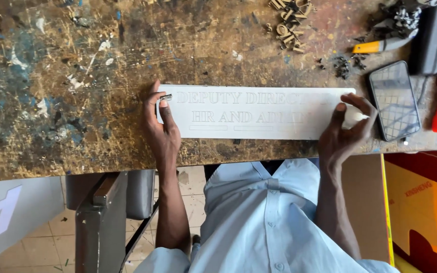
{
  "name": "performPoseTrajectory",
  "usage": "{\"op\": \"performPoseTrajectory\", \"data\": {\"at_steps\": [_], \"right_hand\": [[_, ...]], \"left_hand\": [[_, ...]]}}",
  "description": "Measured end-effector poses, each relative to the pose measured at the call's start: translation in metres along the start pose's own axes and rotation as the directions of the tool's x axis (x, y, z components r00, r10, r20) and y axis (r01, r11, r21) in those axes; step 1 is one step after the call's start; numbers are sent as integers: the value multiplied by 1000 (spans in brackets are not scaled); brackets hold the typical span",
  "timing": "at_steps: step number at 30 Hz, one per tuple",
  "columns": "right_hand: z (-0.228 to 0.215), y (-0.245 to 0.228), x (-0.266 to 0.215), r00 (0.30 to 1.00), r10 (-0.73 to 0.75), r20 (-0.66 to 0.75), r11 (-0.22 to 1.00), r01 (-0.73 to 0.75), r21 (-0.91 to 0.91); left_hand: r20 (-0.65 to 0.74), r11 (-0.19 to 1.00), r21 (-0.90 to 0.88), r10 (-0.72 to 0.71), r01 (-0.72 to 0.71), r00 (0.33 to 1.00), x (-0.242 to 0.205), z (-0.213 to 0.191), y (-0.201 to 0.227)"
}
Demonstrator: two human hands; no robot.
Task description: The person uses a utility knife to cut out letters from a cardboard sheet with pre-cut text. They then gather the cut letters and apply glue to them before placing them onto a white board to form words.
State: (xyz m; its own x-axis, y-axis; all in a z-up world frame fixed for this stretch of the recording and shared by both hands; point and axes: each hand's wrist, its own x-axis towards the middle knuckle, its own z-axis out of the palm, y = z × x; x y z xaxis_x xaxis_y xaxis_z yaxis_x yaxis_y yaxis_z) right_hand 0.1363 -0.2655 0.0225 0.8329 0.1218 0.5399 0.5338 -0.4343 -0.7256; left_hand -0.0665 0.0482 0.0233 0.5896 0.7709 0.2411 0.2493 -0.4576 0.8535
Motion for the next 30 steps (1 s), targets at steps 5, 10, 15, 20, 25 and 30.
{"op": "performPoseTrajectory", "data": {"at_steps": [5,10,15,20,25,30], "right_hand": [[2,21,-1,1000,-15,-17,1000,16,26],[3,32,19,995,-88,-42,996,89,23],[0,48,38,992,-124,-10,992,124,18],[-1,54,54,988,-148,37,984,144,102],[0,49,52,978,-207,-9,974,207,91],[1,11,12,974,-228,-14,959,227,171]], "left_hand": [[-16,996,-76,-42,41,999,-3,4,-7],[-69,994,-94,-70,63,995,-21,11,5],[-113,974,-203,-125,100,986,-47,24,4],[-82,943,-267,-228,199,970,-69,24,-3],[-60,966,-219,-156,139,986,-58,12,8],[-121,991,-133,3,-19,993,-62,18,33]]}}
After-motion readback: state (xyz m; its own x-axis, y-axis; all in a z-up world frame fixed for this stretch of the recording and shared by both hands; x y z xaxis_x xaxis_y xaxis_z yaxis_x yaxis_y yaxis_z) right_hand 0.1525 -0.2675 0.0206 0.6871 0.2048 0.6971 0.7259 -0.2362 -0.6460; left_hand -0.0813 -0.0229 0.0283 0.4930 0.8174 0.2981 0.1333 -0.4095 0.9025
